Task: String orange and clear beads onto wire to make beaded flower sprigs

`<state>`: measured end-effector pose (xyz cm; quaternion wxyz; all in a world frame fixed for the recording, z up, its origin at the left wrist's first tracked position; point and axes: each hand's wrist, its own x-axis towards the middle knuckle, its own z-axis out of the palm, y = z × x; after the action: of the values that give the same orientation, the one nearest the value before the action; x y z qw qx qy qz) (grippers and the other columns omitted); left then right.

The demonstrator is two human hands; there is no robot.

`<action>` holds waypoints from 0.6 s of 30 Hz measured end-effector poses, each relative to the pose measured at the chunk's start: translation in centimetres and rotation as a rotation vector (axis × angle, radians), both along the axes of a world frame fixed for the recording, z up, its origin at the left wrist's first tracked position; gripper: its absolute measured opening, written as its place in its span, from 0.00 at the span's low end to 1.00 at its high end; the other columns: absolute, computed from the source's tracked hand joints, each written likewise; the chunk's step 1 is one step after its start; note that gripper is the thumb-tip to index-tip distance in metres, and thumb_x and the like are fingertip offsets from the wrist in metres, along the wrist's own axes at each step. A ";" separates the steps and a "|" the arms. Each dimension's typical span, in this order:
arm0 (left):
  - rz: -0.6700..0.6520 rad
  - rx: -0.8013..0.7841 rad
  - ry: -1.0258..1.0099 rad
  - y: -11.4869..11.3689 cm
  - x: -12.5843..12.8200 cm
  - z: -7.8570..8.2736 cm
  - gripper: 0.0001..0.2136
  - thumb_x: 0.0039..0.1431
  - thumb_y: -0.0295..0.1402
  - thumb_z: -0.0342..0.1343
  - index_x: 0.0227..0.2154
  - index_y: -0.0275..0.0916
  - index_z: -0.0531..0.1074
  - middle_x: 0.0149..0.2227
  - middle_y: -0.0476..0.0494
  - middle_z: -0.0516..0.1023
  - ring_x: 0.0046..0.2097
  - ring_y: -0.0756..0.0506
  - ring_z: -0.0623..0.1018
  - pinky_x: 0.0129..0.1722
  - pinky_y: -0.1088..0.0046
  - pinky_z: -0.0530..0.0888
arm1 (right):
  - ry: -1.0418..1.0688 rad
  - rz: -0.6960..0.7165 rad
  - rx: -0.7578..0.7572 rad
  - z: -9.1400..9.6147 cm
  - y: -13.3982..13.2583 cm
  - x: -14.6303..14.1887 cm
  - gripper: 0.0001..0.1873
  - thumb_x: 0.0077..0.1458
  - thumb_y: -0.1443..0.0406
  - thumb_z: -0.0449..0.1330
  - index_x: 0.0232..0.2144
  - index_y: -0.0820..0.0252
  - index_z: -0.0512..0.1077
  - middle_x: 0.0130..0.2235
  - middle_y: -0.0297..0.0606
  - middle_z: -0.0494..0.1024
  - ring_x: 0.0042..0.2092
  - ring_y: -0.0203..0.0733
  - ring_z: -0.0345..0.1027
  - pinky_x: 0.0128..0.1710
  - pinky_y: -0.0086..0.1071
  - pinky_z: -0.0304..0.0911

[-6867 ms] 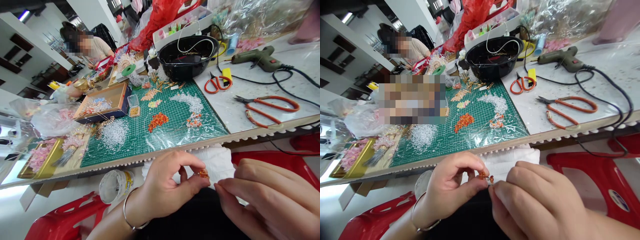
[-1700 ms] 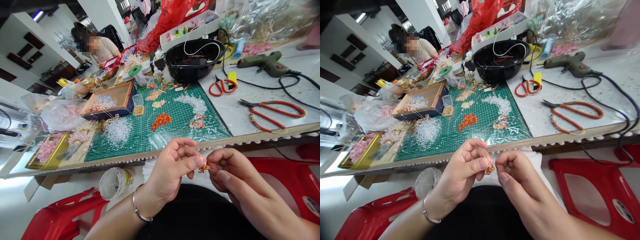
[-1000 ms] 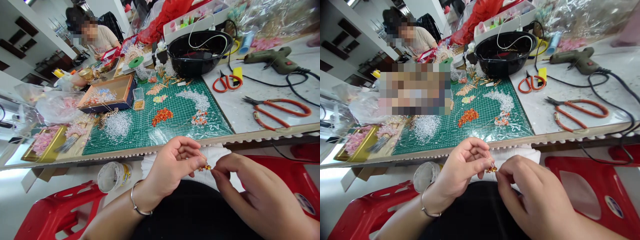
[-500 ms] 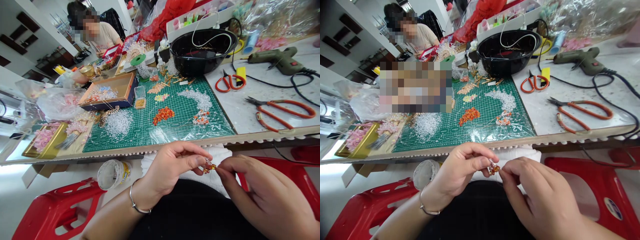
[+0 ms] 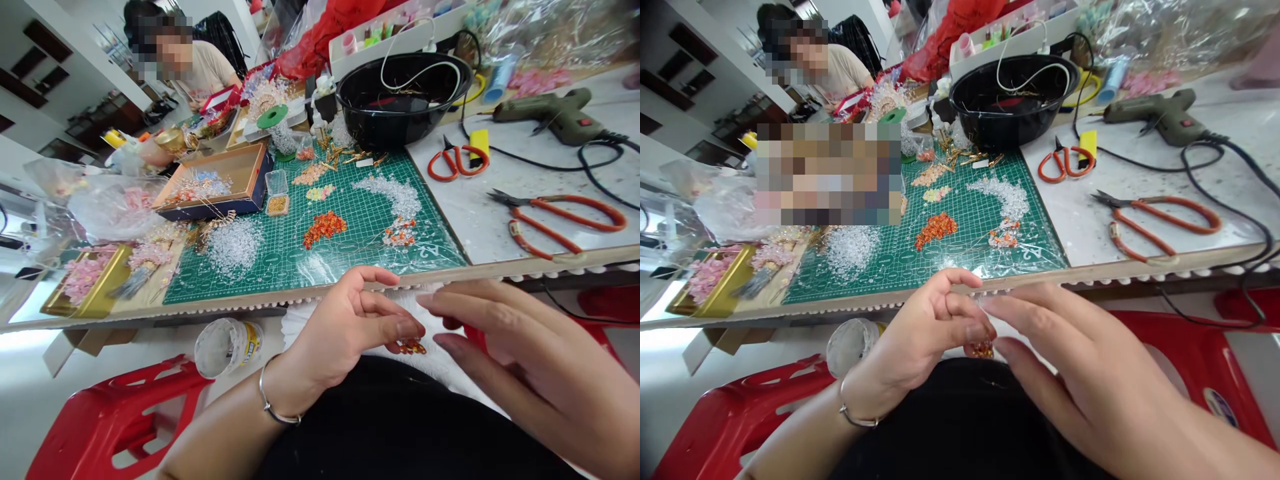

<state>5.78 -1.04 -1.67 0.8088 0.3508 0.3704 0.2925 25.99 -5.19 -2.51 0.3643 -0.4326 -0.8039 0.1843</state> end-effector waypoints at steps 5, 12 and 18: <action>-0.043 -0.053 0.012 -0.1 0.1 -0.2 0.28 0.46 0.28 0.74 0.48 0.39 0.67 0.30 0.48 0.82 0.30 0.49 0.79 0.32 0.75 0.74 | -0.046 0.190 -0.026 1.3 2.4 1.1 0.11 0.65 0.68 0.54 0.42 0.50 0.76 0.45 0.39 0.79 0.42 0.43 0.77 0.38 0.34 0.72; -0.093 -0.047 -0.020 -0.2 0.3 -0.5 0.27 0.46 0.26 0.74 0.49 0.38 0.69 0.30 0.48 0.82 0.29 0.51 0.80 0.32 0.77 0.75 | -0.059 0.334 -0.204 1.9 3.2 1.2 0.07 0.61 0.69 0.58 0.31 0.53 0.71 0.42 0.37 0.78 0.41 0.41 0.76 0.38 0.32 0.72; -0.110 -0.071 0.001 -0.4 0.3 -0.7 0.24 0.47 0.28 0.73 0.45 0.38 0.70 0.30 0.47 0.83 0.30 0.50 0.81 0.31 0.77 0.74 | -0.120 -0.012 0.134 1.4 5.4 2.3 0.07 0.59 0.67 0.55 0.29 0.53 0.69 0.40 0.40 0.78 0.43 0.44 0.75 0.45 0.38 0.70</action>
<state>6.08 -1.39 -2.37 0.8356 0.3417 0.3609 0.2340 28.26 0.17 -1.10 0.3445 -0.4221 -0.8324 0.1014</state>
